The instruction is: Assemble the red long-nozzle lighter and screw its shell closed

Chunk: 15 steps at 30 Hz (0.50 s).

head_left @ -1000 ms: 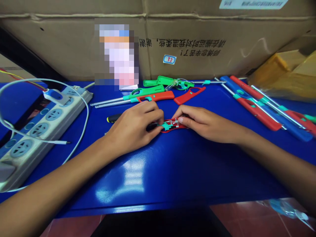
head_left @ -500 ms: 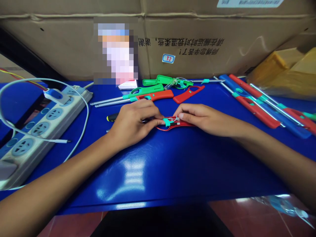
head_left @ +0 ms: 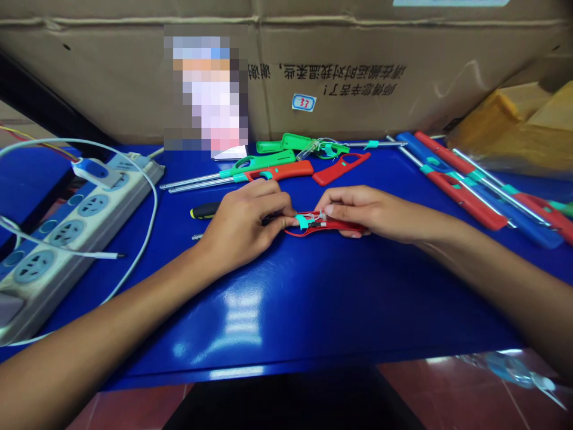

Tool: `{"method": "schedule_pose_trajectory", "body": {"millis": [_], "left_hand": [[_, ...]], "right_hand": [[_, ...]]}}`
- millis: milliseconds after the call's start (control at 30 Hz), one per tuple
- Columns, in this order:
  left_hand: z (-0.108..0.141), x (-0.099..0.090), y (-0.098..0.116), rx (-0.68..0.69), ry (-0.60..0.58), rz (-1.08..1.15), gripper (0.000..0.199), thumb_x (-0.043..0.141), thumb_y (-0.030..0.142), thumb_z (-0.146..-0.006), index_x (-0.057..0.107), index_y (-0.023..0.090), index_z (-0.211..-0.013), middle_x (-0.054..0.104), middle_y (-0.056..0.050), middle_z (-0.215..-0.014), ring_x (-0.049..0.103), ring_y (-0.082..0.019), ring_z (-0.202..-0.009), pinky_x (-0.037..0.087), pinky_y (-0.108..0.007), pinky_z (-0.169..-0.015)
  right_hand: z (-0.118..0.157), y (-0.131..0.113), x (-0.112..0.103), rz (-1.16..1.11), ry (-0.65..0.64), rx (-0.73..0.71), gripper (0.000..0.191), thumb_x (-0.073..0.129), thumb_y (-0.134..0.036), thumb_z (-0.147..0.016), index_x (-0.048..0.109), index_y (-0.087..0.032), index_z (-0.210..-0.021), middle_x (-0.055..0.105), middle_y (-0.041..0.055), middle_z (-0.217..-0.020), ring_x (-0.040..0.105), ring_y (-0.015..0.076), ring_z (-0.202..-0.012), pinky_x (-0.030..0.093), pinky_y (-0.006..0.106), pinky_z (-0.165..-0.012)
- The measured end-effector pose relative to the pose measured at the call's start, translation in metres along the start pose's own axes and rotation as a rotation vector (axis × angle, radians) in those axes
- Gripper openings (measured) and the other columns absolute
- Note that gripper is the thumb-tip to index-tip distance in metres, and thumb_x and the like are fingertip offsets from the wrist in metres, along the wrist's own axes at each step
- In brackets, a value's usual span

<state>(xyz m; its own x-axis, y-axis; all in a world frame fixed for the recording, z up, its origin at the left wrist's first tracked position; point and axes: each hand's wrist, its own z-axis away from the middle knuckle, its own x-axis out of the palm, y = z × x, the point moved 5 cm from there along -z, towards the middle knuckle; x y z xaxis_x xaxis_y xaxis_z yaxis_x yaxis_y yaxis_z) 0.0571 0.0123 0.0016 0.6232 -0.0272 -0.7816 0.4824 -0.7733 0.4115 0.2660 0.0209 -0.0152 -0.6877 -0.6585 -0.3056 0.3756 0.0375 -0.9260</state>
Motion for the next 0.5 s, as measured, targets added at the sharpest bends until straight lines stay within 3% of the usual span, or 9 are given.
{"method": "schedule_pose_trajectory", "body": {"millis": [500], "left_hand": [[0.0034,0.0050,0.0023,0.066,0.002,0.016,0.012,0.073,0.013,-0.101,0.072,0.018,-0.090,0.071,-0.002,-0.091,0.066,-0.018,-0.086,0.050,-0.031,-0.079]], "right_hand": [[-0.0006,-0.0038,0.0013,0.104,0.018,-0.022,0.020,0.059,-0.037,-0.109,0.065,-0.020,-0.100,0.055,-0.0038,-0.076,0.048,0.0113,-0.061,0.038,0.026,-0.057]]}}
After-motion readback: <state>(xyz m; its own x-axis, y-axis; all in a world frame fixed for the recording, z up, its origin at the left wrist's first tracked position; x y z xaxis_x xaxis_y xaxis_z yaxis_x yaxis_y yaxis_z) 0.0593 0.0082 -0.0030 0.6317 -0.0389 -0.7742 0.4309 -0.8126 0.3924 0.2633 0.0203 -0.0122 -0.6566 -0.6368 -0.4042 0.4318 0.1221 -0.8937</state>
